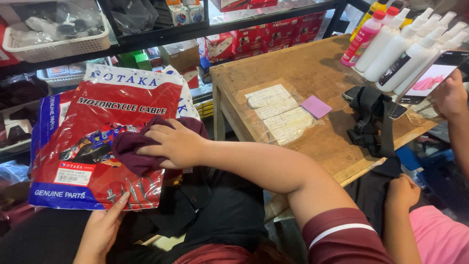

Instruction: Wiping down motorcycle cable packaging with a cloth to remove dust.

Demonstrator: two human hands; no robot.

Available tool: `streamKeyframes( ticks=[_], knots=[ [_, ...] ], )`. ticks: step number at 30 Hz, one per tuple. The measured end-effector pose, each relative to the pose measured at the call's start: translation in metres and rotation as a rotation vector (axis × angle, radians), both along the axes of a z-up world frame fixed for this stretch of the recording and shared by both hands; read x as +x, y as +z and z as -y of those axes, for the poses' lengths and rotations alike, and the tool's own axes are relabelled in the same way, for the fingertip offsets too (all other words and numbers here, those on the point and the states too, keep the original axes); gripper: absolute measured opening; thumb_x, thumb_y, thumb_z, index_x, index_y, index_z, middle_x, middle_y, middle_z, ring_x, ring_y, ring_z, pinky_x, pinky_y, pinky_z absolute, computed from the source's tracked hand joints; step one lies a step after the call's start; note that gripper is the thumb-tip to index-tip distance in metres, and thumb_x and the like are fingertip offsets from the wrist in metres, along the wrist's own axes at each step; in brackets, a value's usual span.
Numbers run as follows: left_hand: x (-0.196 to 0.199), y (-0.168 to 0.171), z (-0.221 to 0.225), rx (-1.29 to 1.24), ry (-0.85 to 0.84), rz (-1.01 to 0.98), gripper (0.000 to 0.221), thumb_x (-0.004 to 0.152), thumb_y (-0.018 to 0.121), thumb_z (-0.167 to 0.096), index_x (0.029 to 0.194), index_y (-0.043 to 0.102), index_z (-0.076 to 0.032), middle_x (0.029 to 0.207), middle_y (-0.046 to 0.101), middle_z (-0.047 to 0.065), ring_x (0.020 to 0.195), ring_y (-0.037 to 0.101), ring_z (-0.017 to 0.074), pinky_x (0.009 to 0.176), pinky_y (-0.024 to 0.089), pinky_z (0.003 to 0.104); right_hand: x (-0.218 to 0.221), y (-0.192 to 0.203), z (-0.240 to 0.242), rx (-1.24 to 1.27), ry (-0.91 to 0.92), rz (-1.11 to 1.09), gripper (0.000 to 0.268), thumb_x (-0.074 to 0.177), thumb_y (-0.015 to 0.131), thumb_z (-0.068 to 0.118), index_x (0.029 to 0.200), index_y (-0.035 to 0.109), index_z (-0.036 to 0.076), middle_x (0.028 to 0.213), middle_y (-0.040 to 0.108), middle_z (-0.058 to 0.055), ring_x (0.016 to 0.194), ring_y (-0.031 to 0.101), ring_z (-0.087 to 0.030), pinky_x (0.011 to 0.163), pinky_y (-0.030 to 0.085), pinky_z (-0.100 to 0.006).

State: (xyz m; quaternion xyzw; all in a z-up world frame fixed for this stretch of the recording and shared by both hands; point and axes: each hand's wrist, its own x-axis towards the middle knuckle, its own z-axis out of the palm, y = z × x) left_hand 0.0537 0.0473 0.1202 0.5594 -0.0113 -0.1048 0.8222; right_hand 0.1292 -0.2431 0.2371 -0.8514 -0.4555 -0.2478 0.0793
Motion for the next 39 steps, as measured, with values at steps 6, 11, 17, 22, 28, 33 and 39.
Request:
streamKeyframes(
  ticks=[6,11,17,22,28,33,39],
  knots=[
    [-0.003,0.013,0.007,0.033,0.016,-0.012,0.047,0.094,0.061,-0.013,0.139,0.055,-0.002,0.134,0.066,0.008,0.122,0.062,0.0188,0.106,0.045,0.038,0.055,0.011,0.035,0.209,-0.217,-0.065,0.052,0.069,0.074,0.02,0.122,0.07,0.021,0.134,0.062,-0.013,0.122,0.058,-0.037,0.098,0.048,-0.051],
    [0.005,-0.015,-0.005,0.106,0.005,-0.034,0.04,0.101,0.061,-0.018,0.132,0.064,0.007,0.13,0.07,0.015,0.116,0.062,0.0227,0.101,0.044,0.039,0.057,0.003,0.042,0.315,-0.199,0.026,0.048,0.074,0.073,0.015,0.122,0.069,0.011,0.129,0.062,-0.015,0.121,0.06,-0.038,0.098,0.05,-0.049],
    [0.007,-0.027,-0.007,-0.019,-0.037,0.078,0.042,0.094,0.062,-0.016,0.132,0.062,0.001,0.128,0.071,0.01,0.118,0.066,0.0205,0.105,0.047,0.037,-0.023,0.012,-0.025,-0.014,0.174,-0.114,0.052,0.064,0.073,0.015,0.115,0.071,0.01,0.122,0.065,-0.014,0.113,0.063,-0.036,0.091,0.051,-0.05],
    [0.049,-0.121,-0.035,-0.06,-0.083,0.032,0.035,0.103,0.062,-0.003,0.135,0.056,0.01,0.115,0.065,0.027,0.098,0.055,0.0362,0.084,0.038,0.05,-0.042,0.017,-0.044,0.033,0.491,-0.034,0.055,0.067,0.073,0.016,0.121,0.069,0.01,0.128,0.063,-0.016,0.12,0.062,-0.036,0.098,0.049,-0.053],
    [-0.009,0.027,0.007,0.005,-0.033,0.123,0.037,0.089,0.065,-0.012,0.126,0.064,-0.007,0.116,0.073,-0.002,0.106,0.068,0.0092,0.092,0.053,0.027,0.049,0.017,0.018,0.204,-0.1,-0.044,0.049,0.063,0.071,0.009,0.112,0.074,0.006,0.117,0.068,-0.018,0.109,0.062,-0.04,0.094,0.05,-0.05],
    [-0.004,0.009,0.0,0.064,-0.103,0.125,0.025,0.096,0.066,-0.015,0.118,0.068,-0.004,0.099,0.074,0.003,0.085,0.068,0.0159,0.074,0.055,0.033,0.086,0.005,0.064,0.34,-0.43,0.032,0.038,0.074,0.071,0.011,0.111,0.074,0.008,0.119,0.068,-0.021,0.106,0.062,-0.043,0.093,0.051,-0.051],
    [-0.007,0.009,0.0,0.02,-0.085,0.169,0.031,0.095,0.065,-0.013,0.125,0.066,-0.005,0.11,0.073,0.002,0.096,0.067,0.0148,0.084,0.054,0.032,0.029,0.019,0.016,0.075,-0.239,0.025,0.038,0.075,0.067,0.005,0.112,0.075,0.011,0.112,0.069,-0.015,0.105,0.064,-0.038,0.088,0.051,-0.05]
  ],
)
